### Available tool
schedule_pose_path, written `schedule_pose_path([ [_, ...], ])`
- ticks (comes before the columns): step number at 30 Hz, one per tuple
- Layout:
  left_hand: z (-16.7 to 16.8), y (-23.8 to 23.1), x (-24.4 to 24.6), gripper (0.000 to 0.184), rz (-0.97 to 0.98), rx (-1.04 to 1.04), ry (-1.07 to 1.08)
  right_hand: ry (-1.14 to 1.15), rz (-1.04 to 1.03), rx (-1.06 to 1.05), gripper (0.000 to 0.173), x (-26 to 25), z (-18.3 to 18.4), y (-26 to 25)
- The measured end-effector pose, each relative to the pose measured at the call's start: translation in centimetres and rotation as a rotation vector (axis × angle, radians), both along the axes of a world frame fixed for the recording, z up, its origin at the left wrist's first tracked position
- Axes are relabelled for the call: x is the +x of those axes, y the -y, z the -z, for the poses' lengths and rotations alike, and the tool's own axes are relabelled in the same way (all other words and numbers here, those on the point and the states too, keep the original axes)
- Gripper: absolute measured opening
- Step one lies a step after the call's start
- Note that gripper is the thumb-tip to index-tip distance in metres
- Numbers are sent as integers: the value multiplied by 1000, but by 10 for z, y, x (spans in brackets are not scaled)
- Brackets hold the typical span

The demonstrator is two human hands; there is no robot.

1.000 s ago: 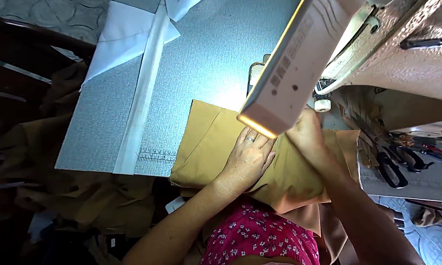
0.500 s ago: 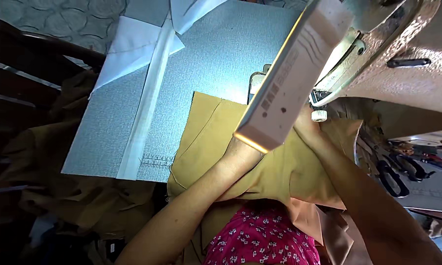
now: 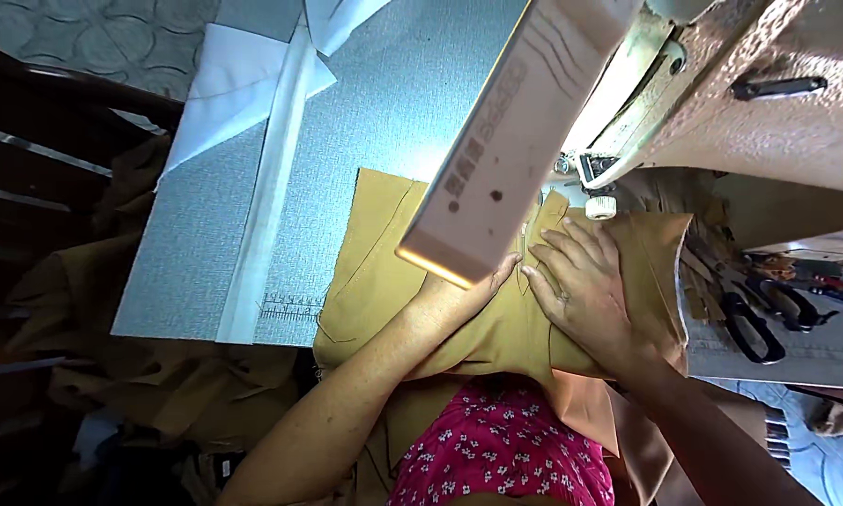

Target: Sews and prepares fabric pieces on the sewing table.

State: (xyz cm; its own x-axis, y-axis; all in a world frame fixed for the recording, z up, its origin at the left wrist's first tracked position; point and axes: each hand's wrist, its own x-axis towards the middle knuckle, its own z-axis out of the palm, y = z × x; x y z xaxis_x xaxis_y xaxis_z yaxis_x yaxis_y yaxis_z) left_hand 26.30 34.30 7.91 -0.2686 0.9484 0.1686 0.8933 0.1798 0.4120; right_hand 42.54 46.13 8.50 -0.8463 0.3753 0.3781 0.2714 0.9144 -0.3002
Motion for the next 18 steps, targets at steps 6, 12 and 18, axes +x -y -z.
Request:
schedule_pose_path([
  [6,-11,-6,-5,48,27,-2,-8,-53,7,-75,35,-7,5,-4],
  [12,-10,-11,-2,44,4,47,15,-76,16,-92,34,-7,6,-4],
  [18,-16,-11,0,44,1,39,26,-93,9,-107,33,-6,6,-4],
])
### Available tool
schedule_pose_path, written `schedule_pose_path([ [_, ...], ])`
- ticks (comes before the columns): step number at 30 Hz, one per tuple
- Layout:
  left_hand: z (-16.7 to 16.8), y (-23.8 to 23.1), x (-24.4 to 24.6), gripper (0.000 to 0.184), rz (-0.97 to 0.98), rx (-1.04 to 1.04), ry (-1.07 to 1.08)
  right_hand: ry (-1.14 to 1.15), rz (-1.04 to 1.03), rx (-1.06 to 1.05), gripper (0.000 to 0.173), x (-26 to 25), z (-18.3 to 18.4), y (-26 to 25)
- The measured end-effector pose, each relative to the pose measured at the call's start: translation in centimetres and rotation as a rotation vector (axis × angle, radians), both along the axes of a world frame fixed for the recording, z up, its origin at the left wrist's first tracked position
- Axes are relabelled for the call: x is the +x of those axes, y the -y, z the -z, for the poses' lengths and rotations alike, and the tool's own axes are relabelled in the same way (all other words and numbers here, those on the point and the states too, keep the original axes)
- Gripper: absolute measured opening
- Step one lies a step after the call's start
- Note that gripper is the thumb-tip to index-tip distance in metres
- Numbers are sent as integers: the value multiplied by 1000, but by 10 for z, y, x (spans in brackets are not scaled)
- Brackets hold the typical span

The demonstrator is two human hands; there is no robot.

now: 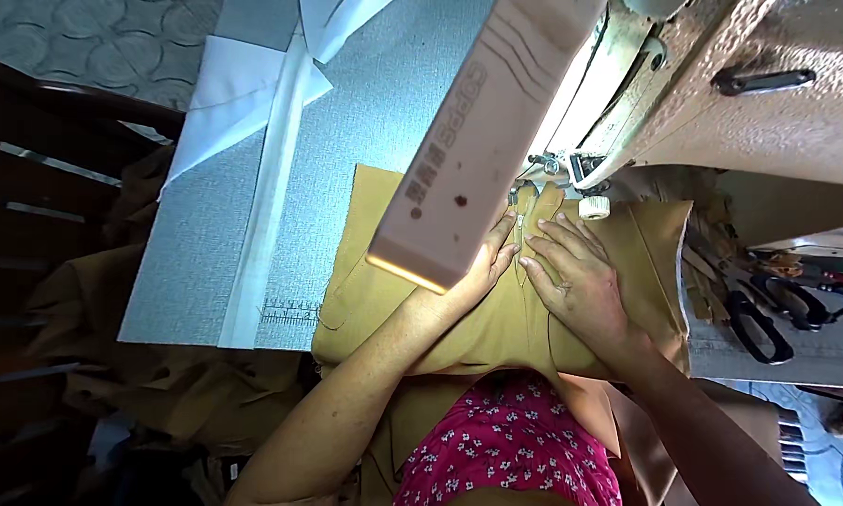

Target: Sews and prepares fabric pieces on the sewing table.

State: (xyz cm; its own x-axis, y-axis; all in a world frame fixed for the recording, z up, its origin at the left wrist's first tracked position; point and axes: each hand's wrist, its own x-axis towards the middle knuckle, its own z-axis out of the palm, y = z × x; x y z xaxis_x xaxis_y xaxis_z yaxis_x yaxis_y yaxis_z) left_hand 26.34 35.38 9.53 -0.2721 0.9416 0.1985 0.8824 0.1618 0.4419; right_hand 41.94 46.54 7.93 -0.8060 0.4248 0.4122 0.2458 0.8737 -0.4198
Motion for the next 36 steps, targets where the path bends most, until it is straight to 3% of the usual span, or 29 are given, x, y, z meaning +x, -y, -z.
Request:
schedule_pose_path([
  [11,-9,-7,-5,38,-19,25,85,-25,-29,-47,31,-7,0,-12],
  [18,-10,-23,-17,58,-60,102,204,-27,-36,-81,28,-16,-6,-23],
  [25,-12,-29,-20,62,-53,80,173,-46,-62,-83,29,-19,-4,-28],
  [31,-17,8,23,54,-148,-87,-39,20,-231,76,26,-11,-8,-23],
  [36,-2,34,58,51,-251,-31,-18,49,-294,54,24,7,-14,-6],
])
